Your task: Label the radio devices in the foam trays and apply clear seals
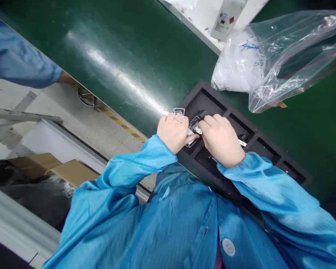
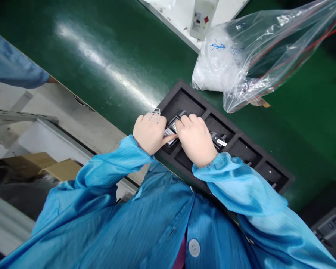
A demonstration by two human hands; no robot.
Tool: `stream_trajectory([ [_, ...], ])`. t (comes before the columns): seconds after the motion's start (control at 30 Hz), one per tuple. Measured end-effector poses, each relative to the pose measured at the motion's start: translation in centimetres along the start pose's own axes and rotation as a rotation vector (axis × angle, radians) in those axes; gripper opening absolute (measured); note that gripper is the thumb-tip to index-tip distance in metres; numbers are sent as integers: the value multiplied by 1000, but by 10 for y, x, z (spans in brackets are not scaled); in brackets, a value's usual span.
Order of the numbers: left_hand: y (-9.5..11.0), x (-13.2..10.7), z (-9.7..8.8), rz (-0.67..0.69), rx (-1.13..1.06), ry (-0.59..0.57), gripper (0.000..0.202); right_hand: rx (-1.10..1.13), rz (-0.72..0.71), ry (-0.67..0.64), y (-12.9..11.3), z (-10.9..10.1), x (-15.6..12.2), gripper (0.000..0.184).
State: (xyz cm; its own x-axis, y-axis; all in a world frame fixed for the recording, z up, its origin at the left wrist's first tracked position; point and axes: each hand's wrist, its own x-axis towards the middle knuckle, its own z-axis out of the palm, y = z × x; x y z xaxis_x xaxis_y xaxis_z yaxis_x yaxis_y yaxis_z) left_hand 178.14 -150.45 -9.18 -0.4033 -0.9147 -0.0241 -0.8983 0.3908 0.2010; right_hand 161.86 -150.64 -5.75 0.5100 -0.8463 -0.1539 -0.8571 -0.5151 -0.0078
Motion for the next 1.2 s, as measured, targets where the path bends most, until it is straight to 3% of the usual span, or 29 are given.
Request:
stream_trajectory([
  [0.1,0,2,-2,20,-28,-28,49,-18,-62,-40,0,-3,7,15],
  [0.27,0,2,-2,36,-48,-31,47,-31,-61,7,0,0,10,14],
  [0.4,1,1,-3,12,-60,-32,50,-45,-88,-51,0,-2,6,15],
  [0.87,3,1,-2,-4,-36,-36,49,-21,-52,-32,1,0,6,14],
  [1.0,5,0,-1,-12,-38,-25,52,68,-141,-78,13,-14,4,16],
  [1.07,6,-1,0,-17,-38,-15,52,153,-124,-28,24,-24,3,16],
  [1.2,8,-5,2,-21,-29,-6,52,283,105,172,44,-38,9,13],
])
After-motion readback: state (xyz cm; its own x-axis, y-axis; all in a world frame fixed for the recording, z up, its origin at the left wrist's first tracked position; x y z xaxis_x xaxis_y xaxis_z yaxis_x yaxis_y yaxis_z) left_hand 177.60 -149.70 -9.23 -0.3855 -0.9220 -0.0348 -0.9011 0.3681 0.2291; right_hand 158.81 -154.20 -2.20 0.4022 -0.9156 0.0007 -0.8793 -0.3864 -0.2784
